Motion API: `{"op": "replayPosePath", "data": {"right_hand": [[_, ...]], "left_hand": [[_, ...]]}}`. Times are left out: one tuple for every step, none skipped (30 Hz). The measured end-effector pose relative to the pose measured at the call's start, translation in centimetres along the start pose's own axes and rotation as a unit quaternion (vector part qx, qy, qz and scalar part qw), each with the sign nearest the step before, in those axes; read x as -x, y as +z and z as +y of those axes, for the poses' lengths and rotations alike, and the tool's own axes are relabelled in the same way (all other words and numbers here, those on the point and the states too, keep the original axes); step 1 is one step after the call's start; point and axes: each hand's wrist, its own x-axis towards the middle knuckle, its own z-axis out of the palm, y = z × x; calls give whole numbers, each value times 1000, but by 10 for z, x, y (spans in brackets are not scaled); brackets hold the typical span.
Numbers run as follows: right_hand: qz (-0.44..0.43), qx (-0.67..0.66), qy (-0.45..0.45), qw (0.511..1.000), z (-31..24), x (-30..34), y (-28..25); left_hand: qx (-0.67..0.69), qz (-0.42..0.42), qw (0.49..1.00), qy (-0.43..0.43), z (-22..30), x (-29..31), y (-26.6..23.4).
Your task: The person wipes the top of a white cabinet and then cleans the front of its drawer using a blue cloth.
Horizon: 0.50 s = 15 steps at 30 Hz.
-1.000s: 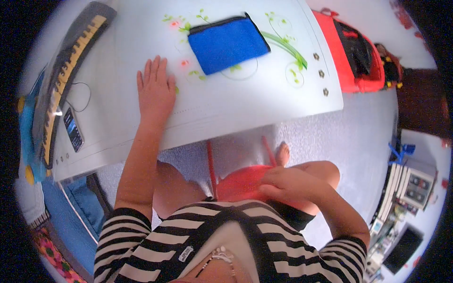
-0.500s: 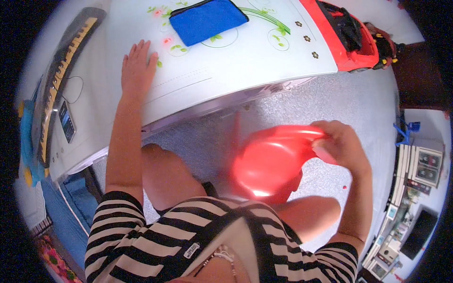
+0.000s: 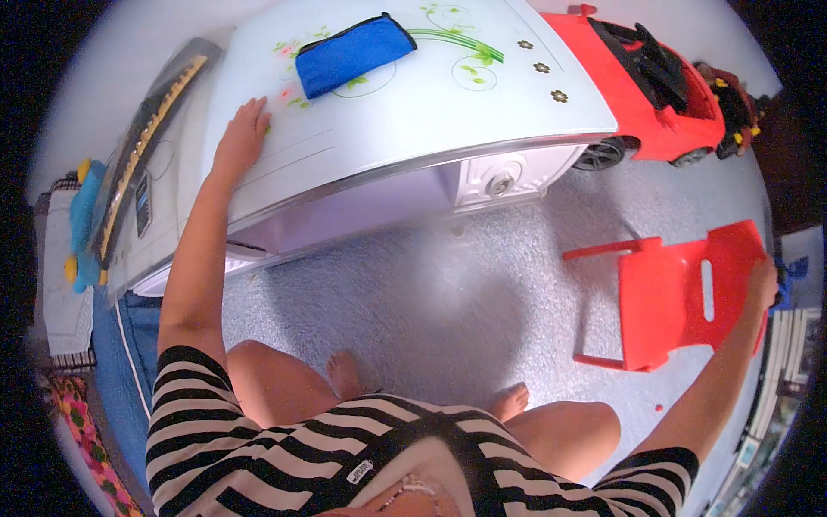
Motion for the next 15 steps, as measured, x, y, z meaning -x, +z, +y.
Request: {"op": "replayPosePath", "data": {"right_hand": [[68,16,20,997,-42,-3,6],[123,-93,-76,985,-92,-7,-2],[181,-195,-170,949,-150,-11,-22],[216,-283,-232,905,-234,-6,-60],[159,-416,-249,860,-332,23,-106],[154,-522,-321,775,-400,32,-140],[154,-517,-350,766,-467,55,-179],[112,-579,-391,707,-527,70,-208],[106,-605,-438,657,-585,83,-240],[126,-584,-486,638,-631,95,-270],[178,-552,-518,629,-678,92,-286],[163,-536,-498,661,-724,79,-287],[145,-520,-478,693,-758,75,-287],[142,-520,-483,690,-777,91,-295],[38,-451,-468,759,-790,107,-303]], "left_hand": [[-3,-4,1000,6,1,4,-5],[19,9,1000,6,7,12,-7],[18,16,1000,0,13,21,-11],[32,6,999,11,17,31,-18],[32,-8,999,16,14,46,-31],[57,8,998,14,20,57,-36],[52,12,999,3,16,68,-43],[57,9,998,-21,14,75,-47],[61,7,997,-45,10,78,-50],[59,10,997,-52,4,82,-45],[74,51,995,-35,1,84,-36],[93,92,991,-15,4,82,-28],[96,93,991,-15,13,78,-27],[118,124,985,-37,22,78,-30],[140,152,977,-57,27,79,-30]]}}
